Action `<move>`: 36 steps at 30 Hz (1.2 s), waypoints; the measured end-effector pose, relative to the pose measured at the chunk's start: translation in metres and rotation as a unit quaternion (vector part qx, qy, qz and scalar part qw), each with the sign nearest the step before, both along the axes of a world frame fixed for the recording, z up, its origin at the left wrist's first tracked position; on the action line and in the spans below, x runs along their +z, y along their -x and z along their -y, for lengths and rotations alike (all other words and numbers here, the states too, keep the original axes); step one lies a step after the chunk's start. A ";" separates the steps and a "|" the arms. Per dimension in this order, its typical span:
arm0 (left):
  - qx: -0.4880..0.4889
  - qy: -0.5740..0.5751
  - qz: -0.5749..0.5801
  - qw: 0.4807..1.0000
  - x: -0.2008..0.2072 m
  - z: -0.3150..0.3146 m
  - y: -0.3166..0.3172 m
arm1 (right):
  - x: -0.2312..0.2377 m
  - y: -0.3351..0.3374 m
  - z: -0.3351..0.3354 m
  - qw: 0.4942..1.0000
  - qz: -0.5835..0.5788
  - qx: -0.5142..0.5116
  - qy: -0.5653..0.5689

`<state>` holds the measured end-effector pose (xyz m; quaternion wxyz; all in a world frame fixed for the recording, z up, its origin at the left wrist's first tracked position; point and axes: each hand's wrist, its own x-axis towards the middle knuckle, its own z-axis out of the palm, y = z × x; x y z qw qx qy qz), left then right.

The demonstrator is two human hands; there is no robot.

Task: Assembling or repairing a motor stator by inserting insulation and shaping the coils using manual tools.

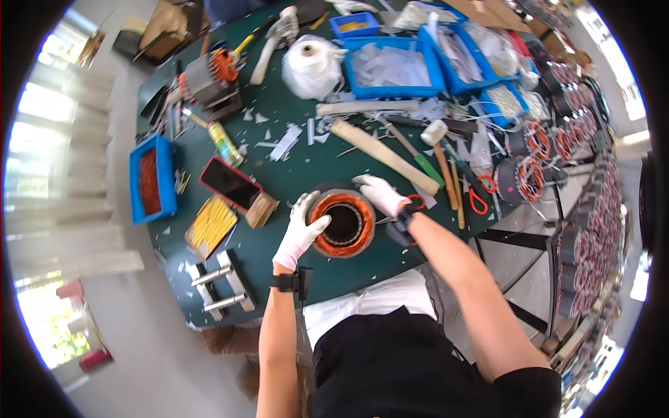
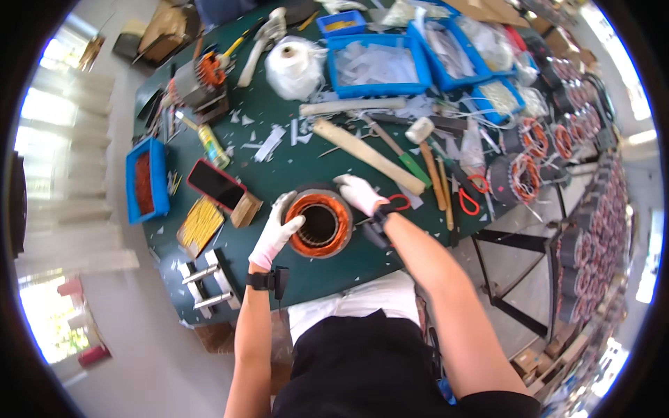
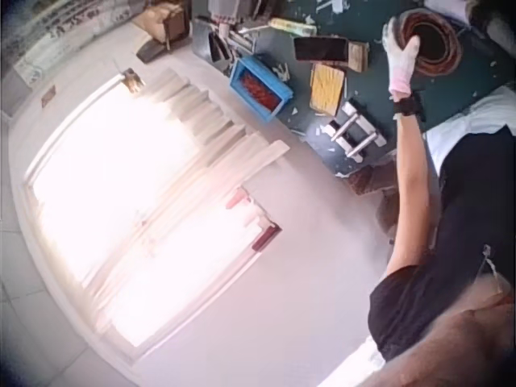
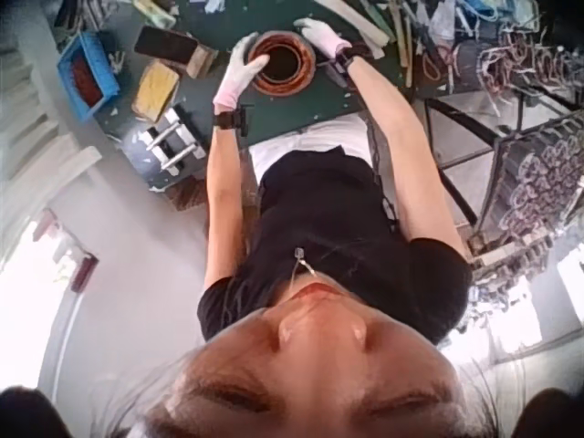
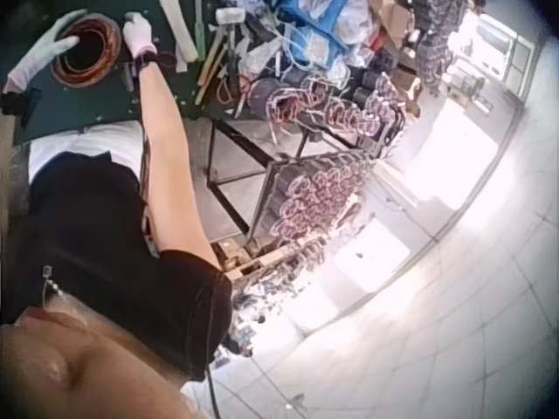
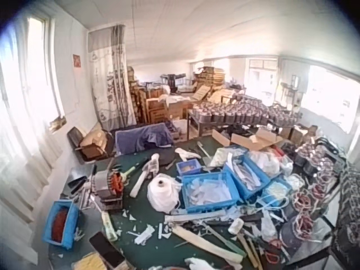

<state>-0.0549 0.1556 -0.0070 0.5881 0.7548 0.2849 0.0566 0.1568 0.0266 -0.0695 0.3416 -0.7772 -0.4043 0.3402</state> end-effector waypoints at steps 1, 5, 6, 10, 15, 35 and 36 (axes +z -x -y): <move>-0.013 0.000 0.007 1.000 -0.001 -0.004 -0.006 | -0.009 0.002 -0.010 1.000 0.012 0.020 -0.002; 0.037 0.243 0.087 0.965 -0.001 0.007 -0.014 | -0.006 0.005 -0.016 0.995 0.051 -0.010 0.083; 0.066 0.244 0.085 0.964 -0.003 0.011 -0.011 | -0.005 0.007 -0.014 0.994 0.046 -0.015 0.094; 0.144 0.237 0.095 0.956 0.002 0.035 0.011 | -0.010 0.028 0.002 0.995 0.088 0.007 0.036; 0.228 0.256 0.071 0.937 0.009 0.048 0.030 | 0.008 0.069 0.046 0.994 0.079 -0.079 -0.011; -0.108 -0.042 0.046 0.992 0.160 0.019 -0.150 | 0.057 -0.271 0.133 0.886 0.430 -0.175 -0.005; -0.117 0.002 0.031 0.993 0.162 0.019 -0.178 | 0.049 -0.287 0.124 0.903 0.387 -0.185 0.019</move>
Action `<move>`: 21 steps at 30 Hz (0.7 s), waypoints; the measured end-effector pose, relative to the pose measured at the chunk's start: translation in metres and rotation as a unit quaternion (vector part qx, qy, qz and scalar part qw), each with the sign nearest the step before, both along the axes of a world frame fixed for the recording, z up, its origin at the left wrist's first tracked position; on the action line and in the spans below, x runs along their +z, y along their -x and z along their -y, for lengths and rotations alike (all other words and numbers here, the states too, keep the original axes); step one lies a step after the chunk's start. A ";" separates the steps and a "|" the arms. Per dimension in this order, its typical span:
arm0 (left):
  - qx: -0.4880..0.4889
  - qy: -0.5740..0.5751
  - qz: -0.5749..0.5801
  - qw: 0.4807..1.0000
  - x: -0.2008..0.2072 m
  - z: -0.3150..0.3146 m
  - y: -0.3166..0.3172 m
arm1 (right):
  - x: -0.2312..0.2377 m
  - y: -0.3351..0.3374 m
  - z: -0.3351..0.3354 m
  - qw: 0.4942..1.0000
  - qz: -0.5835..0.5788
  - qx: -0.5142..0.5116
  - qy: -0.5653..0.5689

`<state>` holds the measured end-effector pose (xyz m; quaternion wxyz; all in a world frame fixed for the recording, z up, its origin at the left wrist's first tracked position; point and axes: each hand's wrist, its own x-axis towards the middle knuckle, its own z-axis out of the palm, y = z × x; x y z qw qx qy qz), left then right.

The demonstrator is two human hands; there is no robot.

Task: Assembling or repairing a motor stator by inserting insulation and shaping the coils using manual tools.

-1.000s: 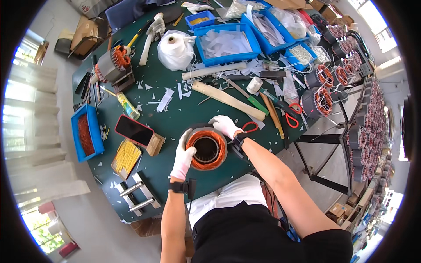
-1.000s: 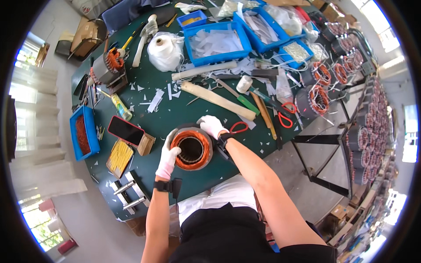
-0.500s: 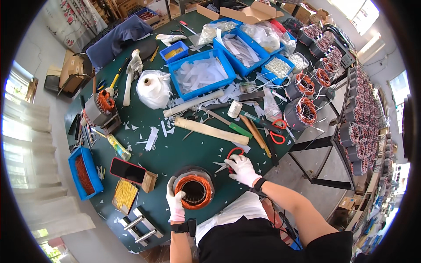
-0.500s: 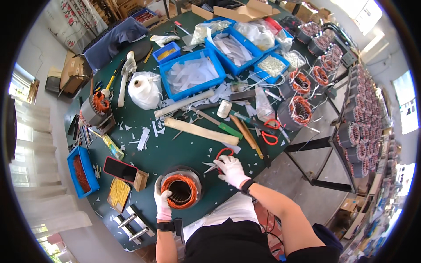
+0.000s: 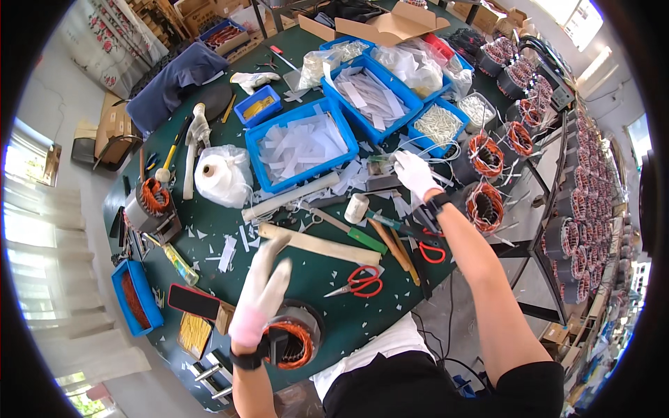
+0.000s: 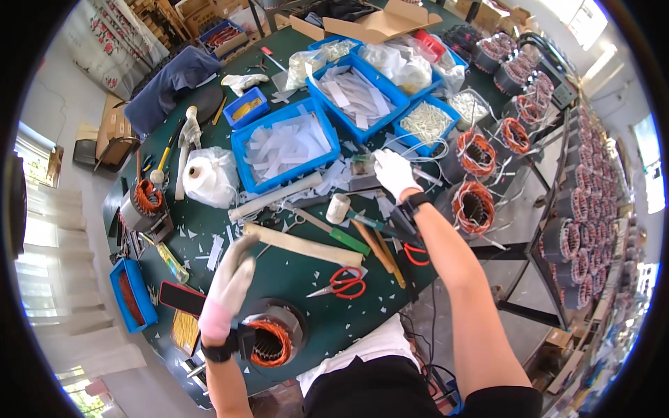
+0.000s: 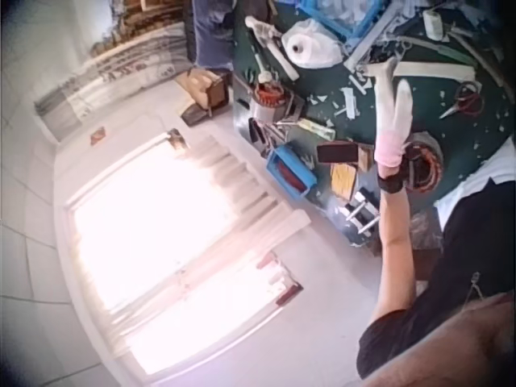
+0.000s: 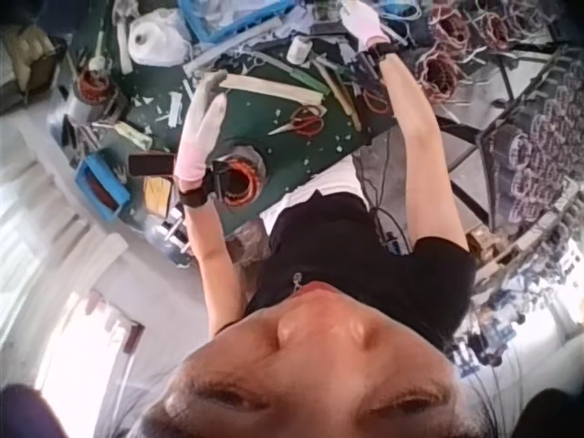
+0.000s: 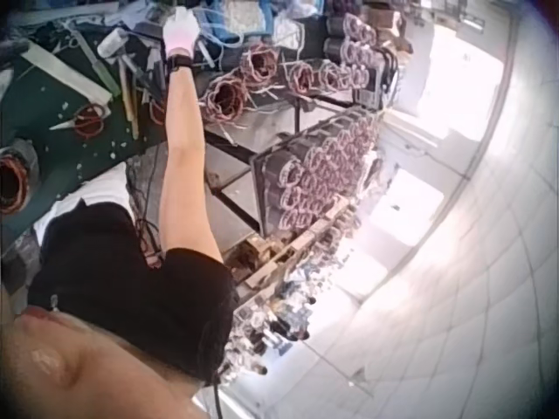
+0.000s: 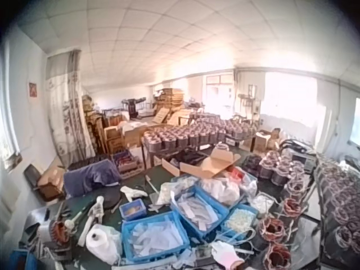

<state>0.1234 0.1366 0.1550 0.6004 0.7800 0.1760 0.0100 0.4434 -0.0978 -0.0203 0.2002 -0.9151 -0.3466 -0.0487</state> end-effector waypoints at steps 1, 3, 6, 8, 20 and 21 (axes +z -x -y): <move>-0.024 -0.003 -0.013 1.000 0.015 0.003 -0.038 | -0.009 -0.009 -0.007 0.999 -0.030 -0.027 0.033; -0.041 -0.063 0.088 0.993 -0.010 0.000 -0.090 | -0.023 -0.017 -0.025 0.998 0.037 -0.041 0.002; -0.041 -0.166 0.019 0.985 -0.095 -0.001 -0.148 | -0.042 -0.021 -0.026 0.993 -0.031 -0.010 0.112; -0.071 -0.278 -0.023 0.958 -0.139 0.004 -0.160 | -0.056 -0.013 -0.012 0.988 -0.051 -0.006 0.148; -0.075 -0.570 -0.169 0.801 -0.233 0.056 -0.247 | -0.043 -0.029 0.009 0.976 -0.067 -0.204 0.041; -0.078 -0.568 -0.169 0.802 -0.236 0.060 -0.250 | -0.051 -0.036 0.010 0.975 -0.068 -0.206 0.044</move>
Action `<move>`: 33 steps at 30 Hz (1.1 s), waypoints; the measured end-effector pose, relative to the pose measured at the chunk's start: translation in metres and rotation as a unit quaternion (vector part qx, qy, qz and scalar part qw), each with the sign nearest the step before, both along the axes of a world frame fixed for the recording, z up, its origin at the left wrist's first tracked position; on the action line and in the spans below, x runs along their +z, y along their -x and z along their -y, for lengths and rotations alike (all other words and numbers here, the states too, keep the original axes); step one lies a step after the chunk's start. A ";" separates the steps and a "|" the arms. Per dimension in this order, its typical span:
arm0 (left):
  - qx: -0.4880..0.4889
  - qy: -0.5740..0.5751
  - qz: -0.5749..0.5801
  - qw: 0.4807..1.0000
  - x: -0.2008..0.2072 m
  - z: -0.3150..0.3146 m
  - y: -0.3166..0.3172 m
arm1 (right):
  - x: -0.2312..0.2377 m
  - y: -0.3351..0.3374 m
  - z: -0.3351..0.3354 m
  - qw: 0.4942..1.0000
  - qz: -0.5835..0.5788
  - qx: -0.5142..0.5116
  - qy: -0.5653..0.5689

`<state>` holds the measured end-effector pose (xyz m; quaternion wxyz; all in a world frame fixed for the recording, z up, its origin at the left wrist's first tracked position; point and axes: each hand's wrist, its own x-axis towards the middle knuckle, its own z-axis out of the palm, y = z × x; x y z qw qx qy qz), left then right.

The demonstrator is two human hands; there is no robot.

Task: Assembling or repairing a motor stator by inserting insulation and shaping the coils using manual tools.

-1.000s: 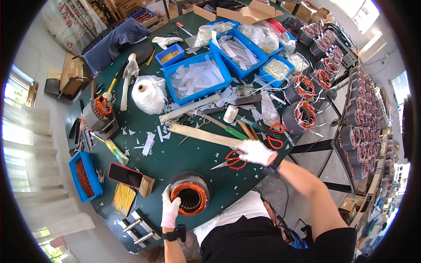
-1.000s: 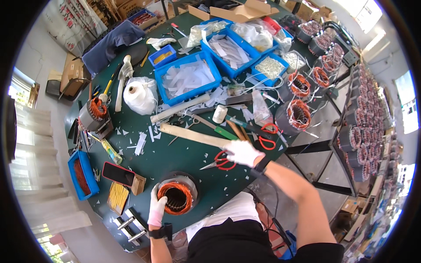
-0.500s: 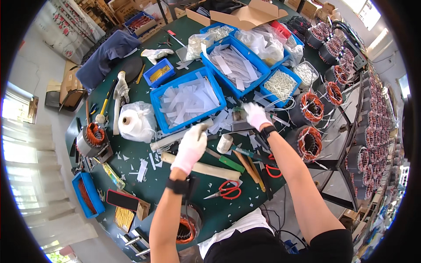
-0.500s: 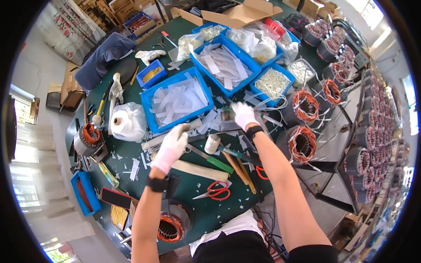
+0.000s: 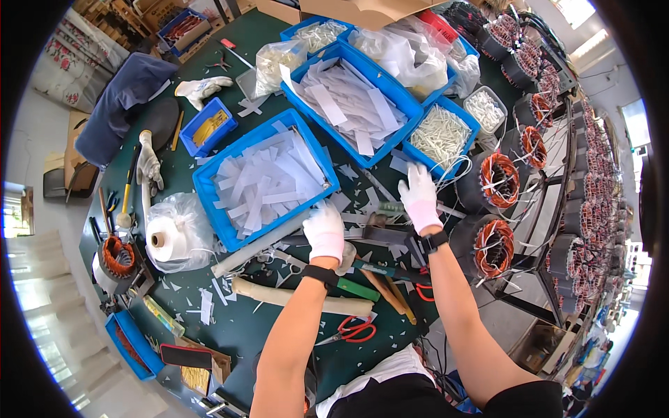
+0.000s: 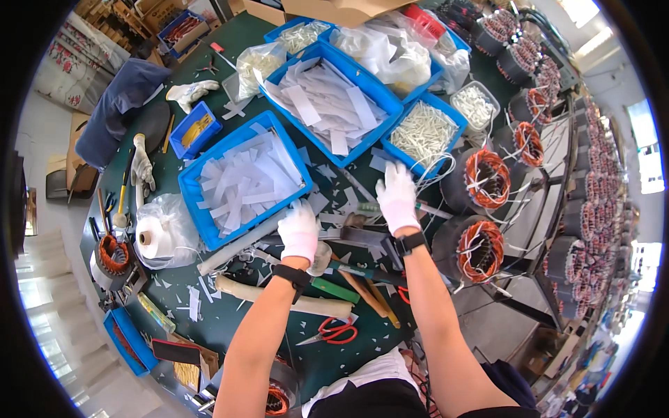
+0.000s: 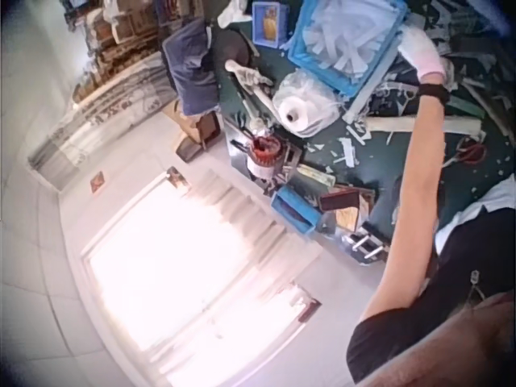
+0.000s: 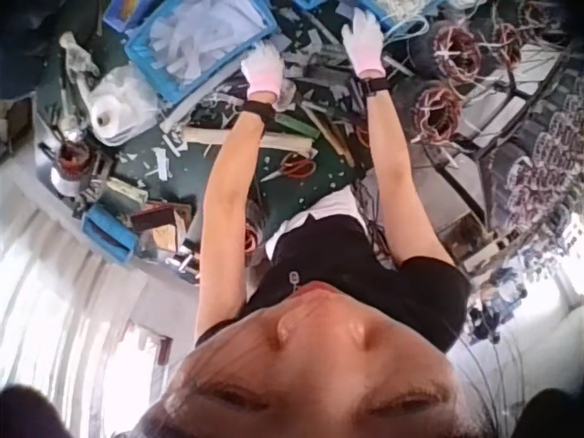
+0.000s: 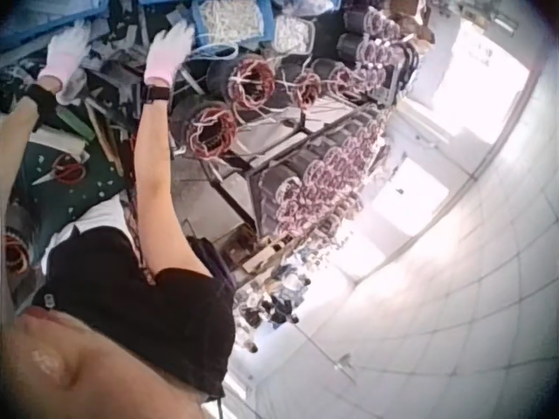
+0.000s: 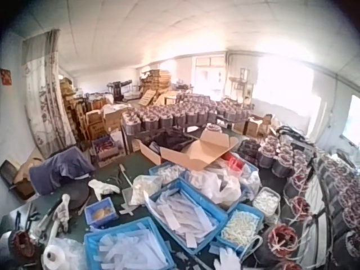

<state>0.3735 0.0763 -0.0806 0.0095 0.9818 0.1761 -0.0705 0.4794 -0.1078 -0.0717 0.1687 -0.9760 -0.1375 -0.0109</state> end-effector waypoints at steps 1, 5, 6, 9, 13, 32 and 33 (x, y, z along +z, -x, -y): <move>0.000 -0.014 0.005 1.000 -0.002 0.000 0.000 | -0.006 -0.003 -0.005 0.999 0.029 -0.021 0.014; -0.010 -0.026 0.039 0.999 -0.004 -0.002 0.002 | -0.004 -0.011 -0.012 0.997 0.000 -0.047 0.056; -0.008 -0.026 0.035 0.999 -0.003 -0.004 0.003 | 0.002 -0.012 -0.016 0.997 -0.033 -0.051 0.051; 0.018 0.030 0.034 0.999 0.005 -0.003 0.000 | 0.002 -0.012 -0.011 0.999 -0.009 -0.034 0.037; 0.014 0.036 0.001 0.999 0.003 -0.009 0.005 | -0.005 -0.014 -0.014 0.999 0.023 -0.043 0.023; 0.222 0.525 0.226 0.790 0.045 -0.051 0.053 | 0.038 0.014 -0.015 0.973 -0.198 0.098 0.070; 0.261 0.598 0.197 0.732 0.048 -0.052 0.061 | 0.036 0.014 -0.019 0.968 -0.206 0.099 0.105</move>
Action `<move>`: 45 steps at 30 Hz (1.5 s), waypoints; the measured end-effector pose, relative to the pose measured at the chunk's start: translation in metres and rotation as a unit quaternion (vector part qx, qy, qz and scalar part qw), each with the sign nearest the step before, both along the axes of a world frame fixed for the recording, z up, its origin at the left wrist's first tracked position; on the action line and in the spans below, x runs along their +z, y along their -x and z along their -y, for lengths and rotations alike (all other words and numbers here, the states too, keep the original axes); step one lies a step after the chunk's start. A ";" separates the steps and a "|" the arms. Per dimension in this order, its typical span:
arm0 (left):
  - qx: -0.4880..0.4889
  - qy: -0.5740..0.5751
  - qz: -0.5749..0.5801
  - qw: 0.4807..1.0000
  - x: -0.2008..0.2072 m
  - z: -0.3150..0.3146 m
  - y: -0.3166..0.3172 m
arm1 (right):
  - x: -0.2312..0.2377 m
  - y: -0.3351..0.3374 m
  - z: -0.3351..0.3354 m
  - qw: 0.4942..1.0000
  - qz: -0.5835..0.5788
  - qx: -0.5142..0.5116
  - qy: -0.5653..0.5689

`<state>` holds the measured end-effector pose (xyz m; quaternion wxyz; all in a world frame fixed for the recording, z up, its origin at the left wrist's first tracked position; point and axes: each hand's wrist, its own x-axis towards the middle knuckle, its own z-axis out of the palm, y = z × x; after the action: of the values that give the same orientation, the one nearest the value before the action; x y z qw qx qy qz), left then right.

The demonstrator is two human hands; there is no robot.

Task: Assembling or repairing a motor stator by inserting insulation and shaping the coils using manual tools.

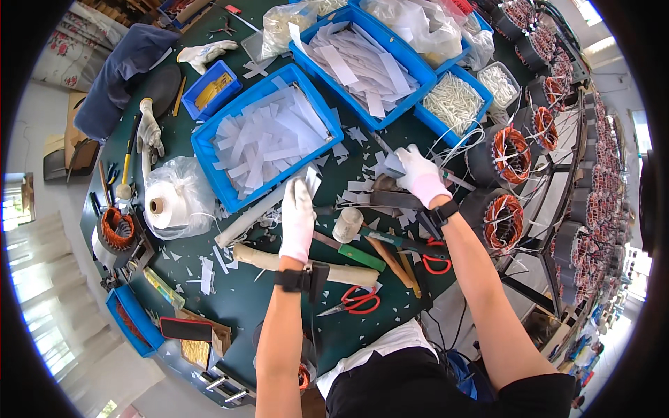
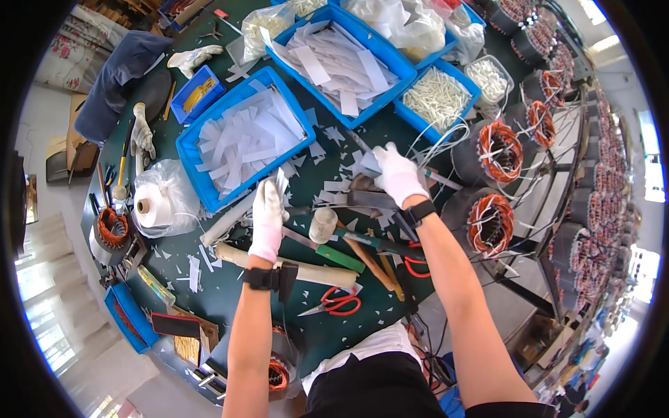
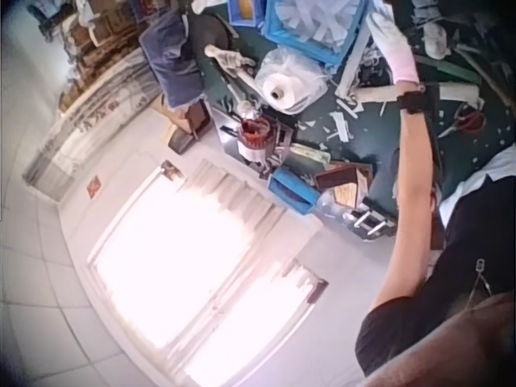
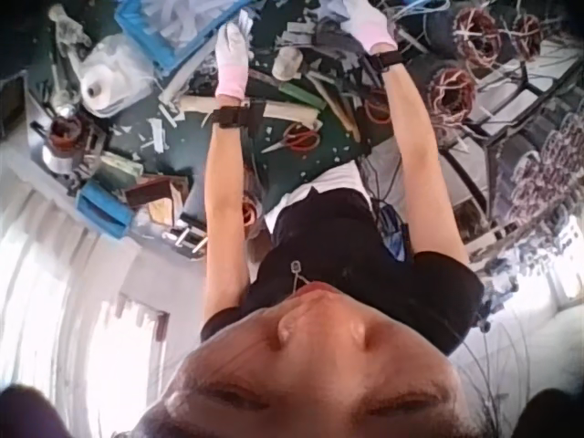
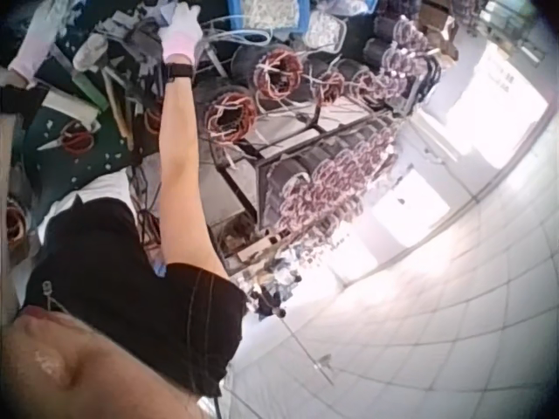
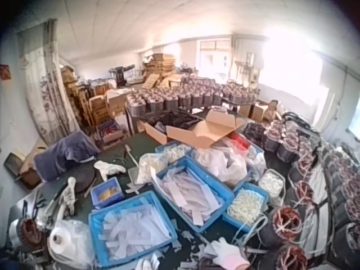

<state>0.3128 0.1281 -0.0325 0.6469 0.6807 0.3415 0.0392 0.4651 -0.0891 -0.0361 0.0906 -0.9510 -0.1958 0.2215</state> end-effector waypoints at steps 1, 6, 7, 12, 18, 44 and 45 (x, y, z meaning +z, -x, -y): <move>0.012 0.104 -0.014 0.994 0.007 0.002 0.006 | -0.002 -0.001 -0.002 0.999 -0.005 0.006 0.036; 0.127 0.341 0.035 0.931 0.013 0.020 0.042 | -0.011 -0.014 -0.004 0.995 0.033 0.071 0.060; 0.157 0.368 0.041 0.916 0.014 0.023 0.045 | -0.007 -0.014 -0.004 0.993 0.051 0.088 0.055; 0.087 0.267 0.036 0.959 0.018 0.035 0.051 | 0.030 -0.022 0.002 0.996 0.015 0.037 -0.074; 0.028 0.347 0.116 0.930 0.045 0.055 -0.001 | 0.090 0.001 -0.026 0.899 -0.285 0.009 -0.332; 0.247 0.373 0.078 0.891 0.053 0.053 0.147 | 0.023 -0.137 -0.069 0.940 0.304 -0.047 -0.149; 0.251 0.373 0.081 0.890 0.054 0.052 0.150 | 0.032 -0.133 -0.068 0.938 0.294 -0.064 -0.175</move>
<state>0.1632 0.0765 0.0211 0.8470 0.2759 0.4368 0.1251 0.5981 -0.0211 -0.0042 0.2075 -0.9534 -0.1882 -0.1120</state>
